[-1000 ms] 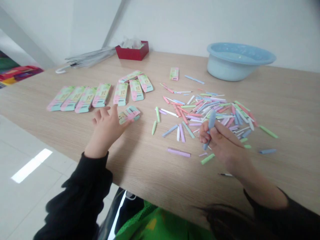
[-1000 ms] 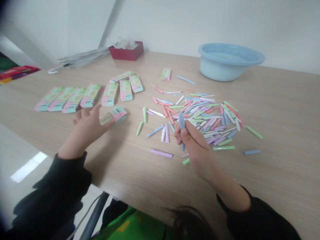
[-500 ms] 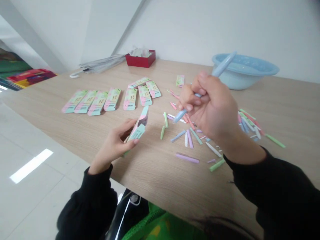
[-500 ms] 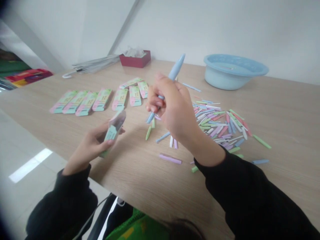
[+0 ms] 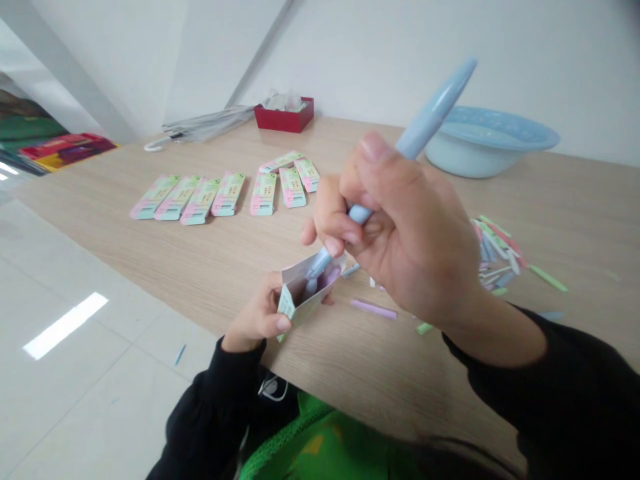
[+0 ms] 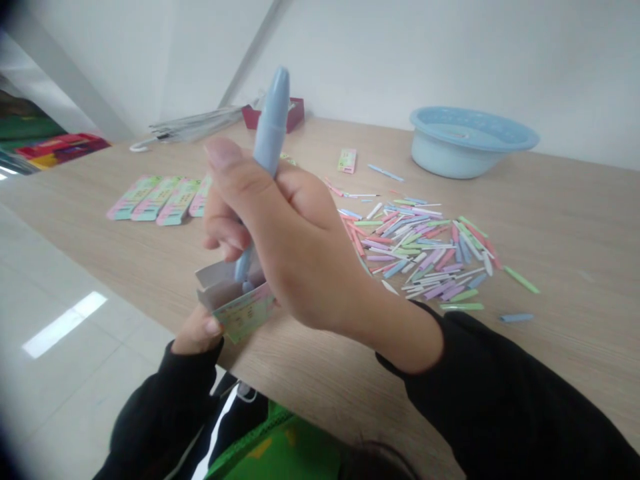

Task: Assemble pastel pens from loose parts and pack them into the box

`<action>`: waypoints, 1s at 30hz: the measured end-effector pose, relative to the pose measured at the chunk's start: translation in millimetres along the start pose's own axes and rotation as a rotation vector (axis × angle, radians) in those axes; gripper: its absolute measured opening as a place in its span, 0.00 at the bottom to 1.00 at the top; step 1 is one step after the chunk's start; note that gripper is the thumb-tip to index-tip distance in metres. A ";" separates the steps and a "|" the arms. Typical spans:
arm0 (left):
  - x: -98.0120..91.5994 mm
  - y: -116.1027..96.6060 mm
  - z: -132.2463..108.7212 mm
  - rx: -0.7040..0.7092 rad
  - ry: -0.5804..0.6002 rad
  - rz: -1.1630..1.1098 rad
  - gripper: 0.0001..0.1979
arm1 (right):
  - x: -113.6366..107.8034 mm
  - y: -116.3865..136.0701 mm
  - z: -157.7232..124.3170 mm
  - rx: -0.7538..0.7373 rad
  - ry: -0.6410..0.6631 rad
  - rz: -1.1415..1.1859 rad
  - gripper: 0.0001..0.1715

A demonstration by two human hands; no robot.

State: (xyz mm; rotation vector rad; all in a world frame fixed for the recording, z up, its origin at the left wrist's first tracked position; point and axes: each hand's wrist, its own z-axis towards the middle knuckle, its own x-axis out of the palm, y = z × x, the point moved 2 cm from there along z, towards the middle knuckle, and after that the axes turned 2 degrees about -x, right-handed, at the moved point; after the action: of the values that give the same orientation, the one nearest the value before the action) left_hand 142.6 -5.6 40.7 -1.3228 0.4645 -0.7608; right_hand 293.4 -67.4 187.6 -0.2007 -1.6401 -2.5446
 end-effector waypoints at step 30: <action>11.2 17.5 -6.0 0.059 0.036 -0.290 0.26 | -12.5 -23.3 -8.0 -0.119 0.308 -0.585 0.11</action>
State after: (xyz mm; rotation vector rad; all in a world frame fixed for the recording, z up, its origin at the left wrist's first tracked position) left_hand 150.0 -16.8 23.7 -1.3383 0.2781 -1.0319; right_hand 301.6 -64.9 161.3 0.7309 -1.5976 -2.8712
